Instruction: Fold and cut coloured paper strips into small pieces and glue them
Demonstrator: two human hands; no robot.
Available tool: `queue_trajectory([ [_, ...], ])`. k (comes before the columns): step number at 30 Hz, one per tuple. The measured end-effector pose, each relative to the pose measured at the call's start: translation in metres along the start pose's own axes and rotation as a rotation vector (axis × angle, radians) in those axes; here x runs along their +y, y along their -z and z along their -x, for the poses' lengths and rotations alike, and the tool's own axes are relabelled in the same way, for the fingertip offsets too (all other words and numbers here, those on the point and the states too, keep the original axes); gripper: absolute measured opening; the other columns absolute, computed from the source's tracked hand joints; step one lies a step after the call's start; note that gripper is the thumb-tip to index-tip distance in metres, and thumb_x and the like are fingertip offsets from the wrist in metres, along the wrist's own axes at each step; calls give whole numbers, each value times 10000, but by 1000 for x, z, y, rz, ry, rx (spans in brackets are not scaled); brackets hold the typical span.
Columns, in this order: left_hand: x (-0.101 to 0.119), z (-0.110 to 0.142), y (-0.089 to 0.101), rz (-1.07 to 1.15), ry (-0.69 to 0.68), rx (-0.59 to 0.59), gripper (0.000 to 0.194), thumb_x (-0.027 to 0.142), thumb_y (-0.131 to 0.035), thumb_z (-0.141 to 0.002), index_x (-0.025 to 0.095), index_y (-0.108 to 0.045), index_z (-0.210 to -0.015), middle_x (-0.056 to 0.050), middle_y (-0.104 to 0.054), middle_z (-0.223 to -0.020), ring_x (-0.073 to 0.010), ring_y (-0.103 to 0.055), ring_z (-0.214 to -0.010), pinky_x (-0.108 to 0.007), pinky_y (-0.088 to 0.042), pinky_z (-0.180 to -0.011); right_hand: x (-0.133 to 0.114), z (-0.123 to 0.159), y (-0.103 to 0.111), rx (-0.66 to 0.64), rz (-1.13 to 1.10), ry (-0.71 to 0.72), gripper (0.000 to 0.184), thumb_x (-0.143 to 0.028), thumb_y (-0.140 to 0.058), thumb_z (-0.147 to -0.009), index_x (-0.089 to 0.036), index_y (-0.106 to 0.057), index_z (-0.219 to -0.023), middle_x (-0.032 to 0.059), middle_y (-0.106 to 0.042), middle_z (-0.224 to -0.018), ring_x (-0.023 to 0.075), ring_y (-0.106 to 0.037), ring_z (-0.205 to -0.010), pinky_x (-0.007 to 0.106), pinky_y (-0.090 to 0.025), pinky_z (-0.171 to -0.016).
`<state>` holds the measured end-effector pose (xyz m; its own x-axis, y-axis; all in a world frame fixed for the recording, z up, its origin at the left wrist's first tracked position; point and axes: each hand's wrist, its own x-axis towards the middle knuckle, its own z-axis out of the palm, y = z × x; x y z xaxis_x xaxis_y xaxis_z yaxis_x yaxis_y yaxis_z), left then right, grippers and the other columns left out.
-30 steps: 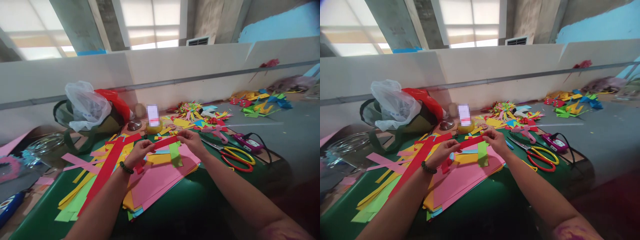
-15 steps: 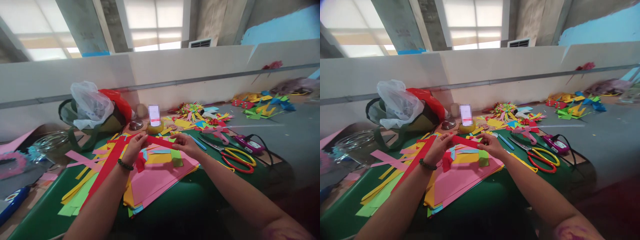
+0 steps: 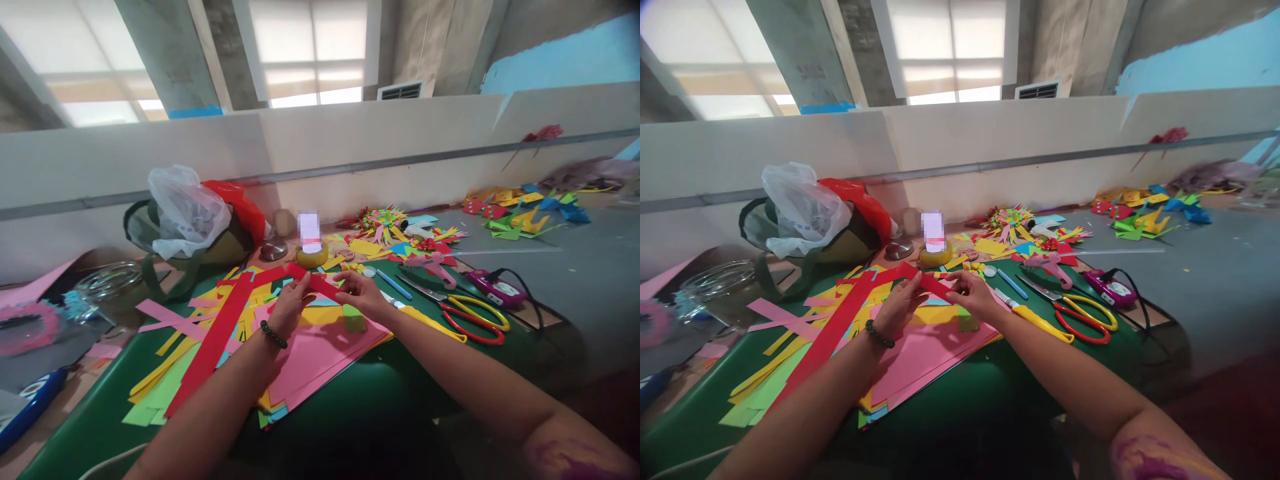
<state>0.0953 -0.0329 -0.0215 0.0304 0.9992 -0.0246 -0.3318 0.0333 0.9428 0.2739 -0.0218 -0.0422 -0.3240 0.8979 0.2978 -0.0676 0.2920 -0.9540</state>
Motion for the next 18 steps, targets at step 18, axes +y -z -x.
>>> queue_trajectory([
  [18, 2, -3, -3, 324, -47, 93, 65, 178, -618, -866, 128, -654, -844, -45, -710, -686, -139, -688, -669, -275, -539, -779, -8, 14, -19, -267, 77, -158, 527, -211, -693, -641, -177, -538, -1144, -35, -671, -625, 139, -620, -561, 213, -415, -494],
])
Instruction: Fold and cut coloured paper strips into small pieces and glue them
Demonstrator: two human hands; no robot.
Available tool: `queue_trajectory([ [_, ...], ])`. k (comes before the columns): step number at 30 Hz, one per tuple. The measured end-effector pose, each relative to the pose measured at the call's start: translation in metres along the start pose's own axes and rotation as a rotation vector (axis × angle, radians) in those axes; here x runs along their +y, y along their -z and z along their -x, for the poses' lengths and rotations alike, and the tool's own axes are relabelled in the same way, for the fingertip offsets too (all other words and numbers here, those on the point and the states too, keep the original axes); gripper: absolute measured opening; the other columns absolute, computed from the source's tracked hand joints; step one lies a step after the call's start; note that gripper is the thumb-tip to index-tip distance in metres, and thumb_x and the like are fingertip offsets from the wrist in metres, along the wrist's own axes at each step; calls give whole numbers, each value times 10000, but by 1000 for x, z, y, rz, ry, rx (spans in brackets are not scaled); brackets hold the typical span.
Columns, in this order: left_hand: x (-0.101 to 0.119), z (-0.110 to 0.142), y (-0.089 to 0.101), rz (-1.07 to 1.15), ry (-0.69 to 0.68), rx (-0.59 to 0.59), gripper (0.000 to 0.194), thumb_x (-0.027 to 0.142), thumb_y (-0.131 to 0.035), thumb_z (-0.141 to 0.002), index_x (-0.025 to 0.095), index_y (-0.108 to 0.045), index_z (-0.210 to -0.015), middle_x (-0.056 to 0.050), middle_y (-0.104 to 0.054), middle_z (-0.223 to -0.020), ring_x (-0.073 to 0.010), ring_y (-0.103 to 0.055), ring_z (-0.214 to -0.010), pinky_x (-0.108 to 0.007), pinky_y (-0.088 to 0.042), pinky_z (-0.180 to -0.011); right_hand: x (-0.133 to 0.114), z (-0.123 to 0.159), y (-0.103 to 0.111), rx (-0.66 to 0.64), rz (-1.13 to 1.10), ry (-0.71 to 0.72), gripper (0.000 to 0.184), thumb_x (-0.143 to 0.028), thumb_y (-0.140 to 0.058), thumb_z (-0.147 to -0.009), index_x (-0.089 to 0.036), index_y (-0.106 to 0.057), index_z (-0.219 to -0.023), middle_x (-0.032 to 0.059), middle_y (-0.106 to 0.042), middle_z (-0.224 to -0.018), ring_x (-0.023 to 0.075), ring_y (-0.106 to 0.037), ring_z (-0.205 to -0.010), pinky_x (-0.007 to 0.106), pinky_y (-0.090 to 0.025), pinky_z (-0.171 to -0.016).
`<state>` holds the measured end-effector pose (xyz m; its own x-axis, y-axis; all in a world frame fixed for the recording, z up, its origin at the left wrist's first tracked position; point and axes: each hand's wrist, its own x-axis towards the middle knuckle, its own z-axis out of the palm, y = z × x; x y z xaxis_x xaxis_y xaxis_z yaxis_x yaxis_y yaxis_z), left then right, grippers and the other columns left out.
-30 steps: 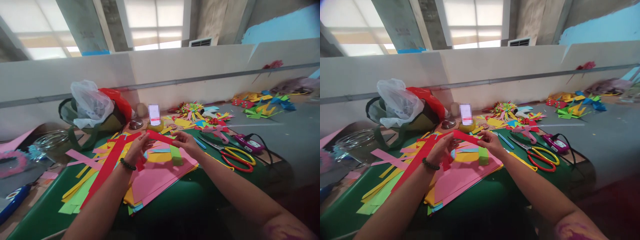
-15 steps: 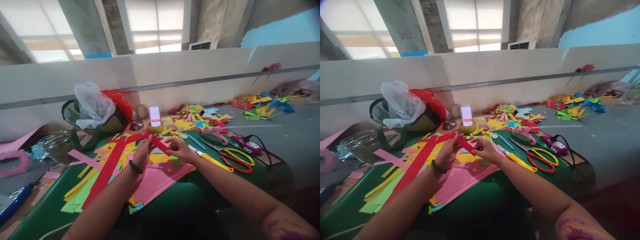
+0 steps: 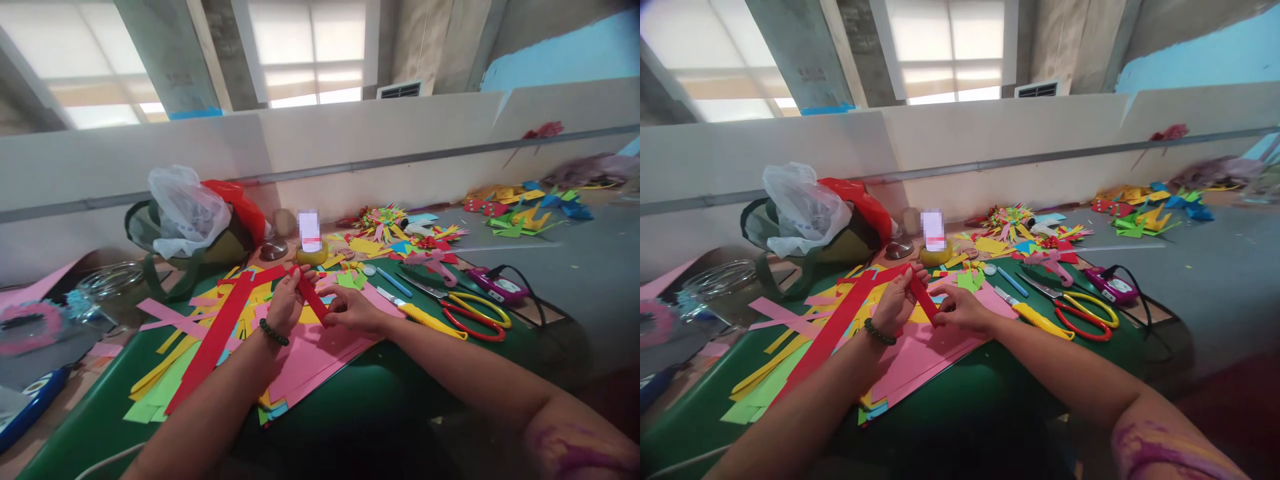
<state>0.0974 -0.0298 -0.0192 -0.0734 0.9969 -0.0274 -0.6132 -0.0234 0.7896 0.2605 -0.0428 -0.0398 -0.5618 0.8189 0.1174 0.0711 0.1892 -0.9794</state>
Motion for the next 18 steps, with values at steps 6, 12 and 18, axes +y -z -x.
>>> queue_trajectory([
  [6, -3, 9, -7, -10, 89, -89, 107, 185, -584, -886, 121, -662, -852, -69, -723, -756, -180, -705, -799, -347, -527, -889, 6, -4, 3, 78, -98, 95, 445, -234, -734, -619, -170, -561, -1024, -33, -675, -618, 138, -632, -570, 259, -474, -588],
  [12, -5, 16, -11, -33, 106, -127, 106, 214, -629, -858, 118, -670, -873, -58, -715, -702, -181, -695, -729, -389, -520, -889, 6, -5, -2, 40, -102, 25, 363, -226, -723, -613, -179, -539, -922, -31, -685, -618, 146, -642, -575, 256, -462, -570],
  [18, -6, 16, -10, -46, 100, -129, 112, 229, -666, -827, 128, -665, -876, -36, -687, -656, -188, -688, -729, -390, -514, -883, 8, -7, -4, 59, -144, 22, 328, -216, -729, -590, -190, -528, -848, -41, -678, -594, 142, -639, -563, 265, -463, -583],
])
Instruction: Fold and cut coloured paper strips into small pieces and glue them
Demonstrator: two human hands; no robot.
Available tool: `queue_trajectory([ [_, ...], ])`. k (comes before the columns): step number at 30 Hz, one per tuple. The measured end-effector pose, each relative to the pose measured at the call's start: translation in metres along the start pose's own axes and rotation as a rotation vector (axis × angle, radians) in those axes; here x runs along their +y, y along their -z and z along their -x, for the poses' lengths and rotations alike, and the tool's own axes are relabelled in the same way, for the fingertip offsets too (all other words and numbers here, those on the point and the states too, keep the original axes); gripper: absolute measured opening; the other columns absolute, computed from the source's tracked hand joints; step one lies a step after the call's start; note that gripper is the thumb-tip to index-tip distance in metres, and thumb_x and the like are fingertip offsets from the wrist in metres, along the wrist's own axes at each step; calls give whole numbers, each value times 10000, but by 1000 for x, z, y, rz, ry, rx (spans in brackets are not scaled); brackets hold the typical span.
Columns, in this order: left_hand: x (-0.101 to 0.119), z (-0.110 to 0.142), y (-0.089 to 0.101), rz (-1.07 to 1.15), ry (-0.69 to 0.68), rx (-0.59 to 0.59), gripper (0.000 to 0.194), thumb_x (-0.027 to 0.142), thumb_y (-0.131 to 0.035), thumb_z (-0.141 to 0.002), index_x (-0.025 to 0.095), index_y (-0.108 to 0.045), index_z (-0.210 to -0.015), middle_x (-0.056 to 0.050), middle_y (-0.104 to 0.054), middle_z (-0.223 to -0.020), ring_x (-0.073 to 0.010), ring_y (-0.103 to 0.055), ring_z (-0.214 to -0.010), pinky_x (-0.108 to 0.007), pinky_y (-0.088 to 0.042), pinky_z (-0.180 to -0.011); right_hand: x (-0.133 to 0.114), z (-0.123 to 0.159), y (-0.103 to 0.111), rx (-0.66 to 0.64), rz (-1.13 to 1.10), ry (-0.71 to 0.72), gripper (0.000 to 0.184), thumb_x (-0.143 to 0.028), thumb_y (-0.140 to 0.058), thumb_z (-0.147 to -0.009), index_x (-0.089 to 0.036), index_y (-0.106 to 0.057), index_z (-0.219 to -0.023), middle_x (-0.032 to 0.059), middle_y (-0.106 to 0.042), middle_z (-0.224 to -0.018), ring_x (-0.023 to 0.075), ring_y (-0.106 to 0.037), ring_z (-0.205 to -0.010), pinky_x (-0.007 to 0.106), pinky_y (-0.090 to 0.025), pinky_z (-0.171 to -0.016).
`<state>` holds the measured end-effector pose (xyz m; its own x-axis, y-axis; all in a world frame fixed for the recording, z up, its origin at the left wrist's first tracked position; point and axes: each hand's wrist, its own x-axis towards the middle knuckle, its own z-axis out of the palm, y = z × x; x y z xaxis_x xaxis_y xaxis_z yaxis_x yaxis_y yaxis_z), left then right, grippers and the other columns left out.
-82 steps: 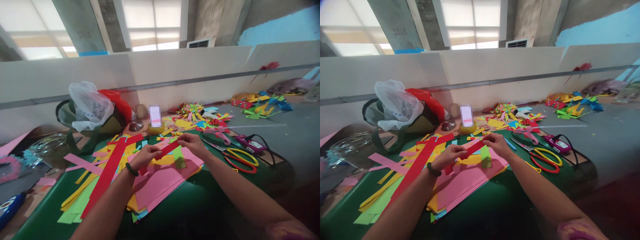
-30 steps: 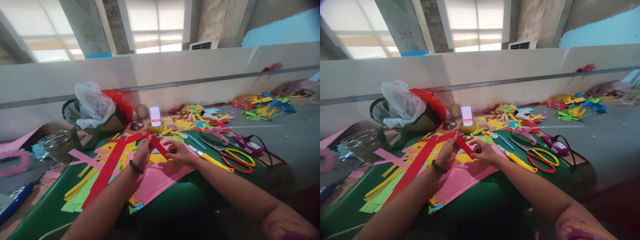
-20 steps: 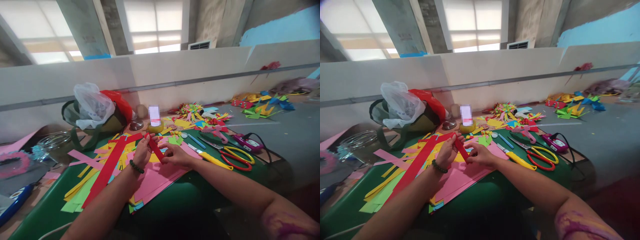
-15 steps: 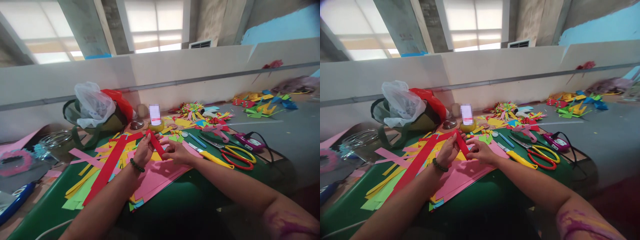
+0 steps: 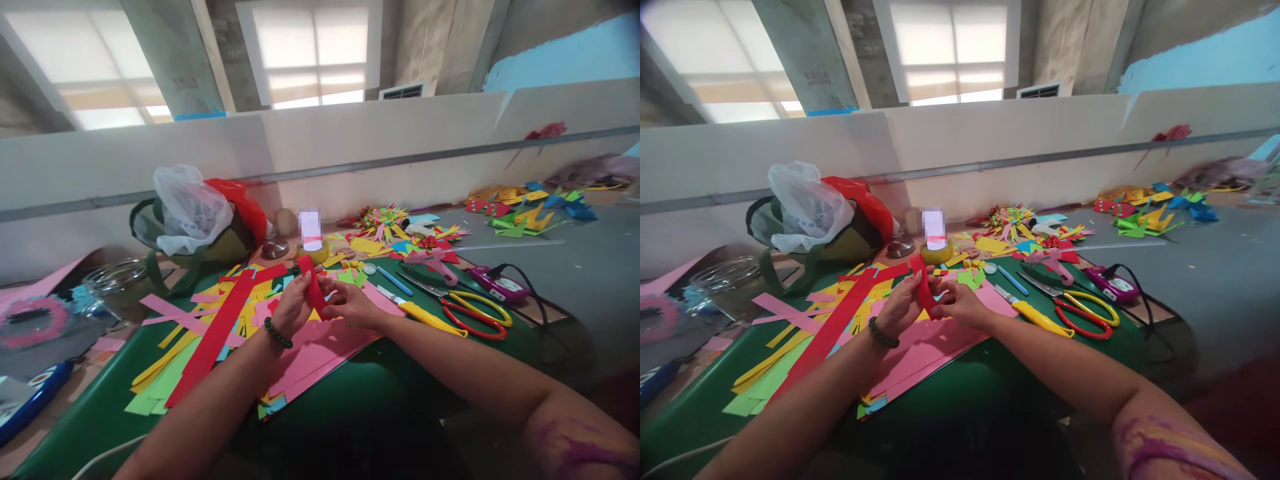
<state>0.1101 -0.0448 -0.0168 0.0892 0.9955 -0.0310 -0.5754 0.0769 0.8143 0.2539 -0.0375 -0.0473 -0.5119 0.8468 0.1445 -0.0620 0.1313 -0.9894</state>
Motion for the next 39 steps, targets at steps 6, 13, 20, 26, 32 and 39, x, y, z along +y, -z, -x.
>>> queue_trajectory([
  [6, 2, -4, 0, 31, -53, 196, 207, 140, -478, -924, 139, -630, -783, -36, -682, -629, -147, -676, -667, -340, -508, -864, -2, 3, -5, 26, 78, -28, 318, -221, -704, -617, -193, -515, -871, -44, -674, -596, 124, -598, -534, 237, -428, -534],
  [13, 9, -2, 3, -107, -147, 131, 119, 247, -645, -838, 142, -624, -787, 14, -635, -566, -112, -618, -534, -243, -507, -635, -3, 3, 0, 58, 282, 121, 251, -332, -694, -703, -200, -531, -839, -29, -618, -632, 124, -564, -565, 263, -433, -558],
  [20, 9, 12, 2, -591, 27, -295, 323, 450, -730, -734, 132, -674, -733, -57, -682, -592, -158, -625, -499, -269, -501, -563, -15, 1, 13, 248, 205, 246, 405, -442, -730, -680, -206, -536, -946, 18, -625, -833, 153, -599, -740, 274, -466, -616],
  [26, 3, 14, 3, -776, 80, -453, 376, 522, -667, -767, 150, -674, -712, -59, -685, -568, -142, -621, -465, -230, -482, -514, -13, 1, 16, 181, 223, 259, 321, -337, -716, -680, -197, -562, -925, -44, -566, -663, 115, -543, -602, 263, -439, -583],
  [32, 5, 13, 4, -742, 134, -457, 334, 480, -702, -751, 149, -685, -722, -55, -686, -588, -138, -627, -492, -229, -492, -540, -13, -1, 19, 170, 174, 227, 343, -334, -704, -681, -192, -547, -950, -45, -576, -626, 121, -552, -574, 266, -430, -566],
  [39, 20, 10, 11, -751, 260, -460, 310, 459, -708, -755, 149, -687, -751, -46, -692, -632, -109, -614, -493, -163, -406, -435, -12, -6, 30, 324, 109, 249, 387, -352, -738, -631, -197, -550, -932, -49, -572, -641, 121, -538, -582, 270, -426, -569],
])
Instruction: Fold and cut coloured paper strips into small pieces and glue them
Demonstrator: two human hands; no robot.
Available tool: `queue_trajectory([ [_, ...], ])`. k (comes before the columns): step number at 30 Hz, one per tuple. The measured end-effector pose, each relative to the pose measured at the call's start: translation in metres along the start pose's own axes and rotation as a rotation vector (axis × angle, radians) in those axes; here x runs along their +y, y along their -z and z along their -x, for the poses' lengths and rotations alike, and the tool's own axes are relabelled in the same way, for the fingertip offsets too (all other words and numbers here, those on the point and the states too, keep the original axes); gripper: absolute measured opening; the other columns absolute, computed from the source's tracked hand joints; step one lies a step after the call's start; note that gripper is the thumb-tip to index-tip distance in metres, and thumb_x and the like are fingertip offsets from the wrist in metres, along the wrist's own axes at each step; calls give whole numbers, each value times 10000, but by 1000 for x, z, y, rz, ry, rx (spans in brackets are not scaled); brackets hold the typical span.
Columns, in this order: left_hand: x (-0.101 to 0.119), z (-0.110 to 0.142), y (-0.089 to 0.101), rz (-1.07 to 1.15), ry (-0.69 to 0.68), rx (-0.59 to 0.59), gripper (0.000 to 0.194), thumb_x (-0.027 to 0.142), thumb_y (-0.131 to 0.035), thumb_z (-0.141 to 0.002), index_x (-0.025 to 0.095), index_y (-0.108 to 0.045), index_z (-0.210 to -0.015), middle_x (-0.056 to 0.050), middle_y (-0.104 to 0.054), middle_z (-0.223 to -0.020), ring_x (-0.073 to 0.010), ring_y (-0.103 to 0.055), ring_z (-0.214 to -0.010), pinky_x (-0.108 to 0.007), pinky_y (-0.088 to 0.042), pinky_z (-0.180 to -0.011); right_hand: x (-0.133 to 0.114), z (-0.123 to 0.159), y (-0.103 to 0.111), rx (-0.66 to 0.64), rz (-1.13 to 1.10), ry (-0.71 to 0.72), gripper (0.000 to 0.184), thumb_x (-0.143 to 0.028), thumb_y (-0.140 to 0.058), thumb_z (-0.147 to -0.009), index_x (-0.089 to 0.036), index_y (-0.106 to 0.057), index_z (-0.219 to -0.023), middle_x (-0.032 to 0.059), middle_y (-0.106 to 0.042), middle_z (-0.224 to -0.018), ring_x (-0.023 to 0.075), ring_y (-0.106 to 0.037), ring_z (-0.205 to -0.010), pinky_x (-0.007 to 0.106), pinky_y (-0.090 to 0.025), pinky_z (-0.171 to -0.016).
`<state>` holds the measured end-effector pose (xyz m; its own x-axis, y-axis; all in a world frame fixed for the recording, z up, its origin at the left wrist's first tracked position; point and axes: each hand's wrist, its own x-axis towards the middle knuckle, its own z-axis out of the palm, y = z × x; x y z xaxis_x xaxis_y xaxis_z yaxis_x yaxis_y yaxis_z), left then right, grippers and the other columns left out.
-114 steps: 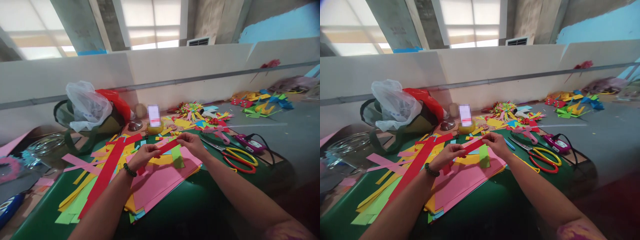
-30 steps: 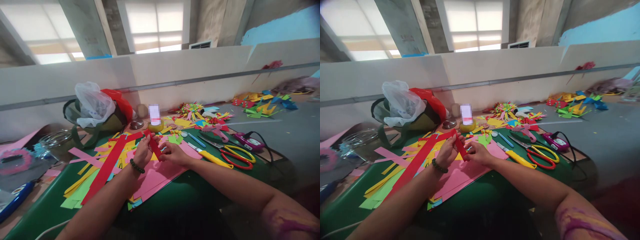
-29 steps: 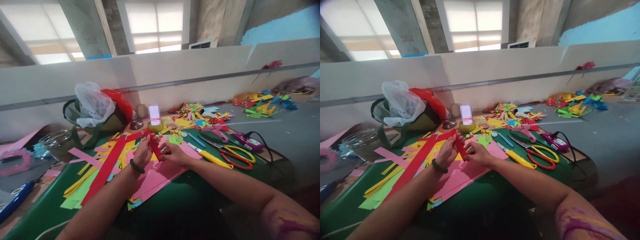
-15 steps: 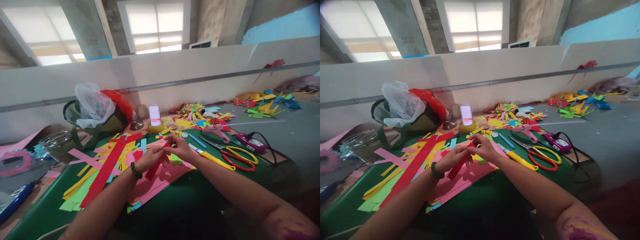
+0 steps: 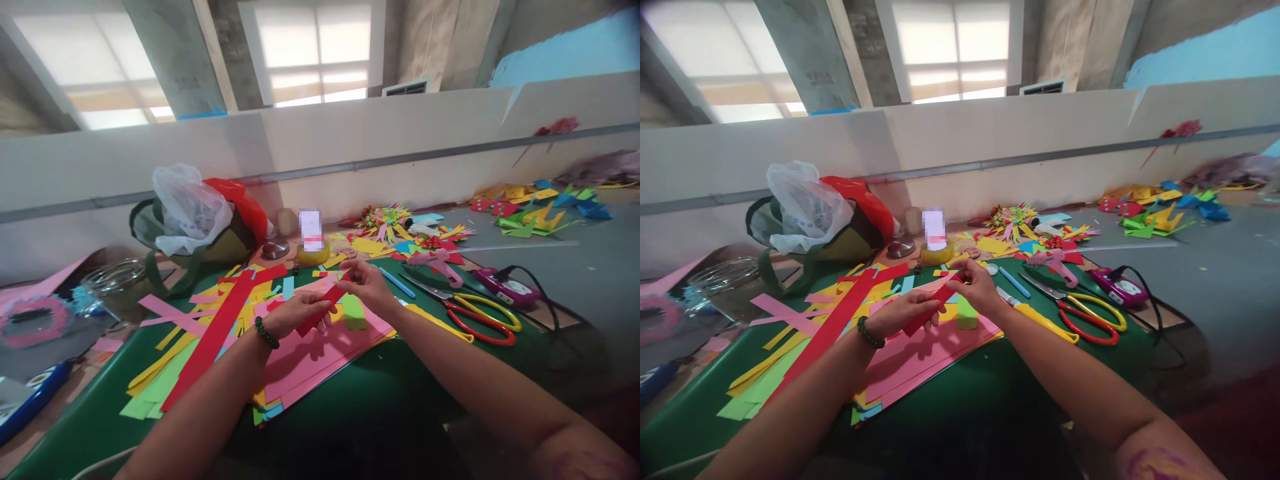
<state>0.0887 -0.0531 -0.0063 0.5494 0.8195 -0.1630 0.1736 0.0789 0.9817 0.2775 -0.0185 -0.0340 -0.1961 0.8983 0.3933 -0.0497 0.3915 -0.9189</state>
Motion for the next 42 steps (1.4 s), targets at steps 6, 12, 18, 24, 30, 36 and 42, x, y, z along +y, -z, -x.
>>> queue_trajectory([
  [6, 0, 0, 19, 6, -10, 100, 321, 461, -754, -699, 143, -715, -725, -84, -721, -680, -121, -622, -486, -201, -465, -487, 0, -4, 7, 119, -71, -23, 416, -386, -759, -624, -205, -554, -938, -48, -563, -637, 124, -524, -590, 274, -411, -559],
  [12, -8, -7, 36, 186, -152, 433, 279, 341, -857, -574, 153, -685, -686, -60, -724, -686, -141, -667, -552, -234, -540, -588, 2, -7, 11, 149, -127, -96, 464, -369, -776, -572, -190, -552, -937, -57, -565, -621, 120, -531, -587, 276, -423, -566],
  [18, -7, -10, 36, 347, -292, 571, 291, 257, -882, -514, 143, -685, -695, 4, -681, -635, -133, -671, -570, -232, -544, -620, 4, -6, 11, 110, -116, -115, 456, -352, -767, -571, -193, -546, -938, -51, -578, -636, 129, -552, -608, 280, -415, -580],
  [24, -2, -7, 31, 386, -307, 600, 342, 293, -898, -482, 124, -700, -702, 7, -681, -640, -141, -694, -609, -224, -543, -650, 5, -6, 11, 85, -71, -102, 422, -341, -755, -584, -180, -560, -921, -69, -549, -592, 110, -512, -568, 268, -376, -557],
  [30, 0, -7, 29, 403, -289, 624, 394, 334, -915, -433, 120, -688, -673, 2, -676, -613, -174, -709, -625, -241, -558, -647, 6, -6, 11, 77, -46, -102, 415, -344, -745, -591, -175, -565, -924, -69, -545, -590, 109, -503, -568, 263, -348, -546],
  [36, -3, -9, 31, 390, -277, 618, 407, 365, -909, -443, 118, -672, -664, -18, -684, -606, -179, -707, -610, -243, -559, -614, 6, -7, 11, 81, -52, -98, 412, -341, -753, -581, -178, -564, -909, -73, -544, -591, 104, -492, -559, 262, -335, -542],
  [42, 0, -7, 29, 396, -297, 627, 409, 367, -913, -431, 117, -672, -647, 1, -667, -589, -166, -703, -589, -218, -546, -588, 5, -7, 11, 80, -50, -104, 428, -354, -766, -576, -172, -575, -913, -73, -540, -588, 103, -491, -562, 263, -341, -549],
])
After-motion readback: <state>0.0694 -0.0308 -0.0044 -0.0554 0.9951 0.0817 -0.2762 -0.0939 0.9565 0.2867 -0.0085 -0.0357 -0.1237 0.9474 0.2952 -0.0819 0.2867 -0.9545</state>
